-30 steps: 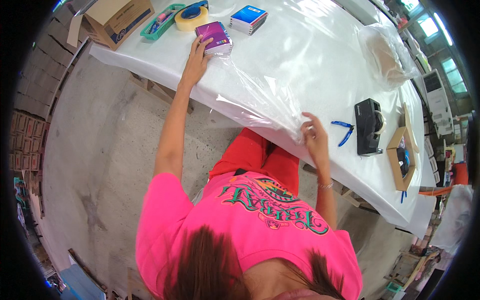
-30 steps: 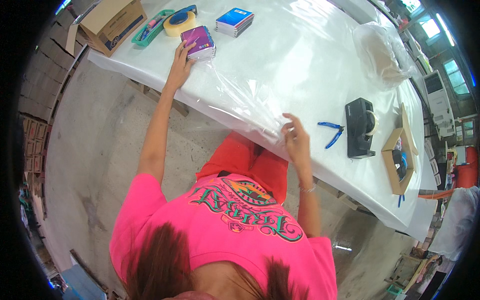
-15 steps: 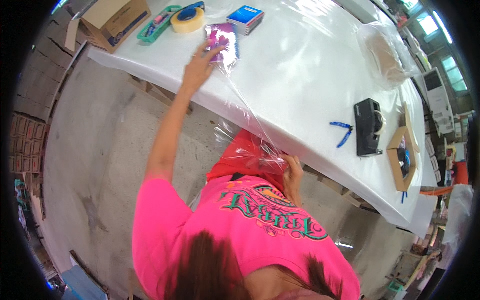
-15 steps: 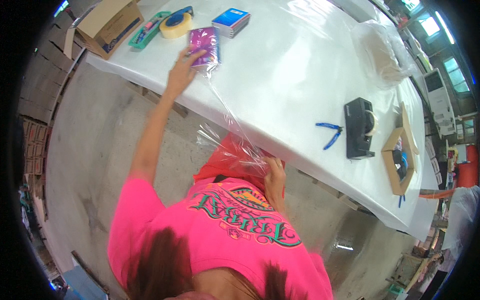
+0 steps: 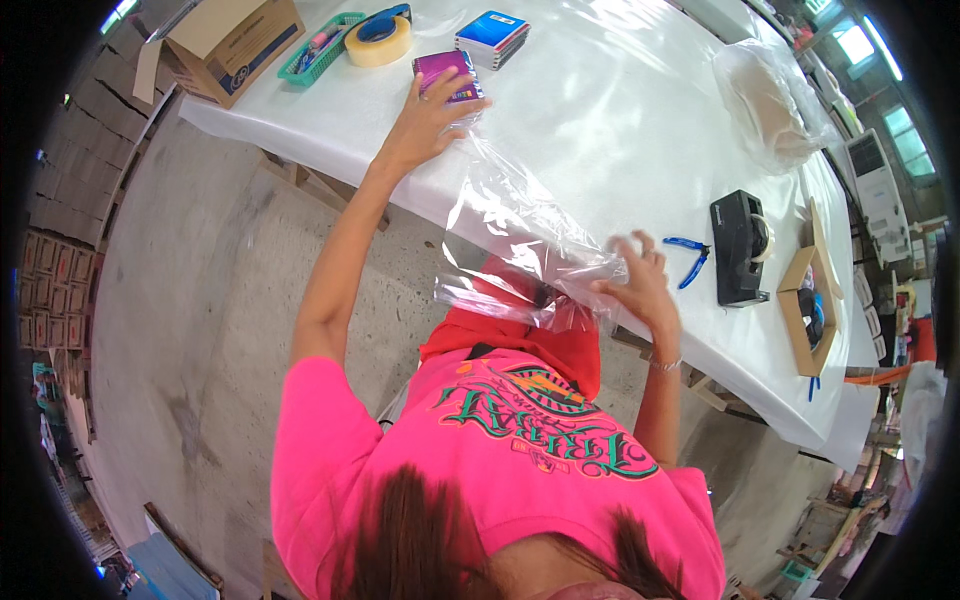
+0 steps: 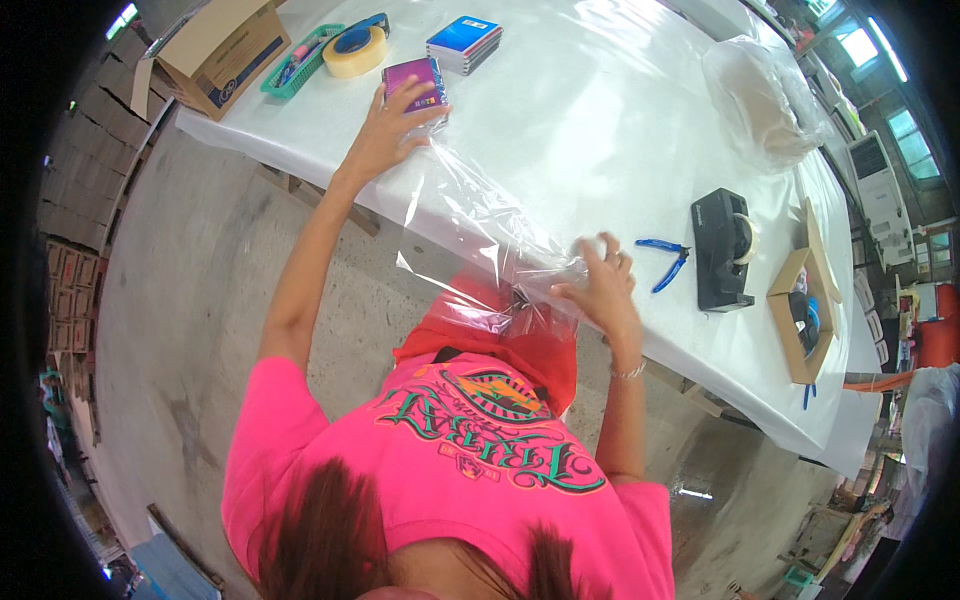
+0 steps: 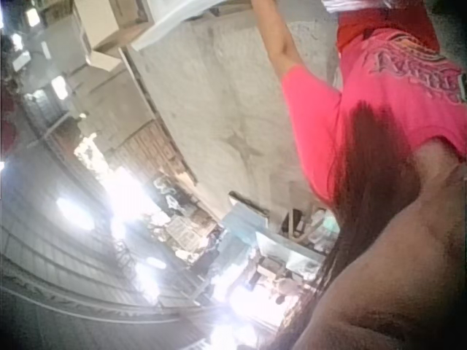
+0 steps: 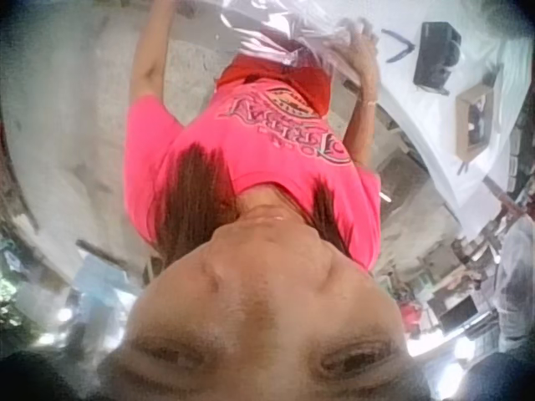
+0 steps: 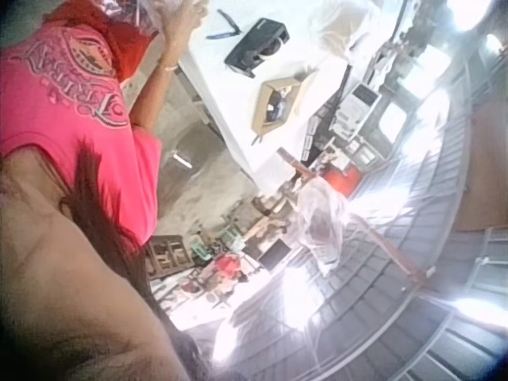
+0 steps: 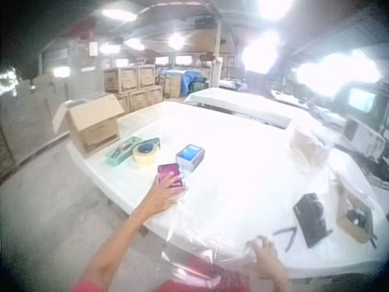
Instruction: The person wraps spiral-bound notebooks in clear plastic film on a white table. They place each notebook on a sheet of film, fold the film around it, and secure the edges with tape. The wrapped notebooks are stacked on the table.
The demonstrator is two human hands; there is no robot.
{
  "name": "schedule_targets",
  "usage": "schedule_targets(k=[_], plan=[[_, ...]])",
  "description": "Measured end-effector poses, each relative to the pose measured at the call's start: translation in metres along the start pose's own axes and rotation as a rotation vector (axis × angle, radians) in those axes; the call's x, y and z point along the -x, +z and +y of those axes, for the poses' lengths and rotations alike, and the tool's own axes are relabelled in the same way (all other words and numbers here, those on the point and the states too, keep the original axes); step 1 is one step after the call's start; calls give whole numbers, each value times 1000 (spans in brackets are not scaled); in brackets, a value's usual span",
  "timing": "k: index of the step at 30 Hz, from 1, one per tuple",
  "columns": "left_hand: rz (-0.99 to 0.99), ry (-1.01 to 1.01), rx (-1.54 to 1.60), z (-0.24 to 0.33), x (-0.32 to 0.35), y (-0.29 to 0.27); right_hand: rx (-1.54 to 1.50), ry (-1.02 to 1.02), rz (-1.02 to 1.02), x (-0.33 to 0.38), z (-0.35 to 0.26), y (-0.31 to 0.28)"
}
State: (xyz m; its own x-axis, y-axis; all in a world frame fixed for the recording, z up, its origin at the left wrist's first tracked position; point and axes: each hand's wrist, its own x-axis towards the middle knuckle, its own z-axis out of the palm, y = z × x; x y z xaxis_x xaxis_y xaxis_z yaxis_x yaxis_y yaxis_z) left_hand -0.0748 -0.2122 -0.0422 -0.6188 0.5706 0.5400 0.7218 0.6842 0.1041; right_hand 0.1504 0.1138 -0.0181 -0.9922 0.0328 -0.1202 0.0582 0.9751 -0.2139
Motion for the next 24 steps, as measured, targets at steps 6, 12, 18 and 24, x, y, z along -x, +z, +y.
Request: schedule_targets(k=[6, 12, 18, 24], plan=[[15, 40, 87, -10, 0, 9, -364, -402, 266, -95, -84, -5], [-114, -82, 462, -5, -13, -7, -619, -89, 337, -160, -161, 57], [-362, 67, 326, -24, -43, -3, -585, -172, 572, -168, -159, 98], [-424, 161, 209, -24, -38, -2, -954, -283, 411, -167, -145, 73]])
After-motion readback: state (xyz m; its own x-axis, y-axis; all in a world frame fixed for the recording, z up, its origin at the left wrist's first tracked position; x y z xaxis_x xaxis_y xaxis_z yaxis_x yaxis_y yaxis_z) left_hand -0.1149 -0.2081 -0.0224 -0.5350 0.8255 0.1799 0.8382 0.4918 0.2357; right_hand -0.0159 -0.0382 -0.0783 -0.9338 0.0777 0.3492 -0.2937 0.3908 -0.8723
